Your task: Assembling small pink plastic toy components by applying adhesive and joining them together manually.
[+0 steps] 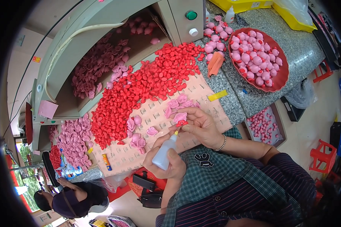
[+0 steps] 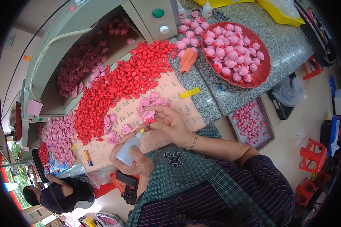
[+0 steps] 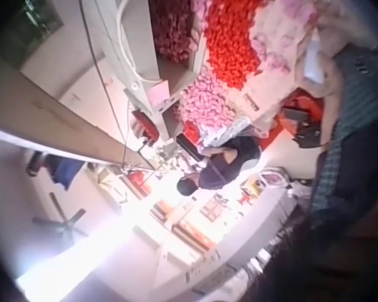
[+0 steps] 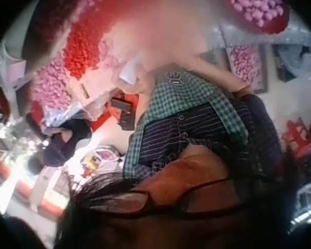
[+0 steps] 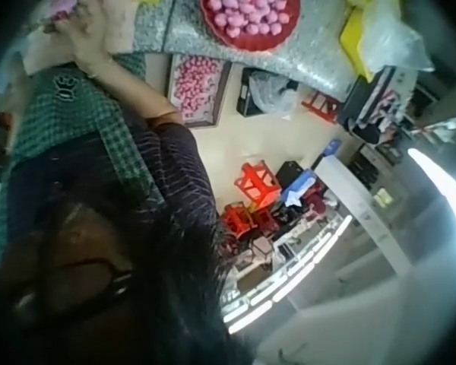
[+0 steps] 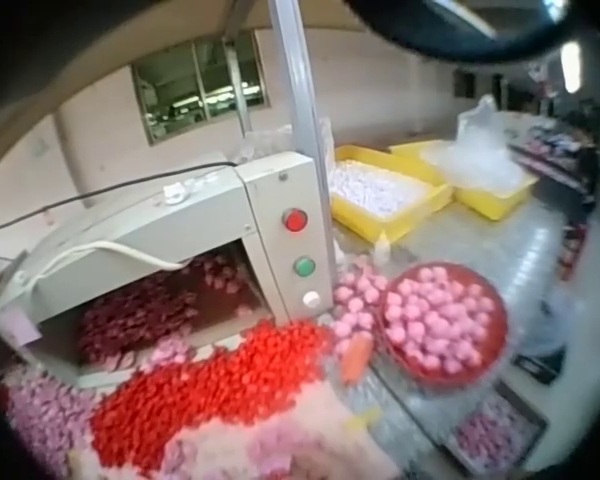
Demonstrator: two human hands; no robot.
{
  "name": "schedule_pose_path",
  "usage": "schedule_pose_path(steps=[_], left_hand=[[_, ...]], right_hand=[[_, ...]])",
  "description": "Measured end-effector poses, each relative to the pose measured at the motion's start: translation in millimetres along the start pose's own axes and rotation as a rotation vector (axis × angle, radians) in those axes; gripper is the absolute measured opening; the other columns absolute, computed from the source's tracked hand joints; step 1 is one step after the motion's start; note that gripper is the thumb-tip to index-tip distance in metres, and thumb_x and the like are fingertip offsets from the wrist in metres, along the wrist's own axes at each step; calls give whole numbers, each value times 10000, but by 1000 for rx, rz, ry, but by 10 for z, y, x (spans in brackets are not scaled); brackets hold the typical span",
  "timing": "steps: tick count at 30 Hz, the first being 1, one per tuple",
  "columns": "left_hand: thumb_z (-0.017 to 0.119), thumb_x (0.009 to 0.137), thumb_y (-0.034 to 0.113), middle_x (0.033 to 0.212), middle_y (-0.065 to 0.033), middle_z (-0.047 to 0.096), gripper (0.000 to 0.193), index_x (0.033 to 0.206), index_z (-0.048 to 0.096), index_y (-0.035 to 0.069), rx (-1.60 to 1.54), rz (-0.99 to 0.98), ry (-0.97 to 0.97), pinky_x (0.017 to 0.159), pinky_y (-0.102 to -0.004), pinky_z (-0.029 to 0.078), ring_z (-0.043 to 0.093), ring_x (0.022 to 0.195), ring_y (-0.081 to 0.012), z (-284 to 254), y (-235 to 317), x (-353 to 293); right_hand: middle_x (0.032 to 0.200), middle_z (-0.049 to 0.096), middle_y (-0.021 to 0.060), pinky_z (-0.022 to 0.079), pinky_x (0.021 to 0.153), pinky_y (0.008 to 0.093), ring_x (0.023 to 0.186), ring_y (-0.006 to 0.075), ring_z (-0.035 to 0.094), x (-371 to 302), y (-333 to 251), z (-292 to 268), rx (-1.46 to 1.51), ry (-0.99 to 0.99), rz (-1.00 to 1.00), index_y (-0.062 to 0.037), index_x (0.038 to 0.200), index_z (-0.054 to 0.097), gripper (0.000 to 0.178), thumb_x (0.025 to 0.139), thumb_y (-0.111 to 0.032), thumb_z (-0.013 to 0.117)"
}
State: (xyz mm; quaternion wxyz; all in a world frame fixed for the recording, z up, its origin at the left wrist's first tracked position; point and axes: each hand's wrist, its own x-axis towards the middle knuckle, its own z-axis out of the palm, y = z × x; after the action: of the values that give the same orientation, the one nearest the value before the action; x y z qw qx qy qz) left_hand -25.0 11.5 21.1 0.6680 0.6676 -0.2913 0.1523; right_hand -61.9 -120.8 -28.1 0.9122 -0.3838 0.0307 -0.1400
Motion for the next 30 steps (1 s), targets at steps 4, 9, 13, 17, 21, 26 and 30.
schedule_pose_path(steps=[4,9,13,17,21,26,30], left_hand=[[613,957,121,1005,-330,599,349,1108,325,-6,-15,-3,2,823,-469,579,681,903,-380,-8,-24,-25],[611,955,111,1007,-333,600,349,1115,322,-4,-27,7,-9,832,-469,579,681,903,-378,6,-5,-11],[609,952,96,1009,-335,603,343,1114,324,-3,-9,13,-15,832,-467,581,682,904,-376,6,-10,-20],[607,950,90,1009,-336,603,335,1111,329,-3,-6,13,-12,833,-467,581,682,903,-376,9,-9,-15],[609,943,74,993,-322,602,329,1105,335,-7,3,6,-7,833,-467,581,680,903,-377,14,-14,-13],[613,934,57,973,-306,600,329,1100,338,-12,12,11,-13,833,-467,582,679,903,-373,15,-14,-17],[610,933,46,989,-324,603,326,1100,337,-15,28,40,-34,836,-468,584,682,905,-374,14,-1,-3]], right_hand=[[1296,577,155,543,972,359,1124,242,650,-4,-35,35,-37,19,-21,15,1388,420,449,959,65,542],[1284,576,143,546,965,352,1106,205,648,-10,-53,66,-68,31,-49,27,1371,430,439,950,80,545],[1318,556,151,546,966,356,1116,206,643,-7,-36,62,-51,31,-48,31,1366,431,435,949,82,546],[1332,548,150,547,963,351,1115,199,641,-6,-33,61,-37,25,-49,34,1364,433,439,945,85,551],[1331,549,149,548,958,345,1106,187,641,-6,-40,57,-77,30,-56,34,1363,436,443,940,89,556],[1342,545,151,547,953,331,1095,172,639,-8,-12,53,-56,41,-54,33,1364,438,448,936,92,558],[1351,541,153,545,955,328,1100,172,637,-10,-36,66,-56,47,-31,31,1363,438,449,935,94,559]])
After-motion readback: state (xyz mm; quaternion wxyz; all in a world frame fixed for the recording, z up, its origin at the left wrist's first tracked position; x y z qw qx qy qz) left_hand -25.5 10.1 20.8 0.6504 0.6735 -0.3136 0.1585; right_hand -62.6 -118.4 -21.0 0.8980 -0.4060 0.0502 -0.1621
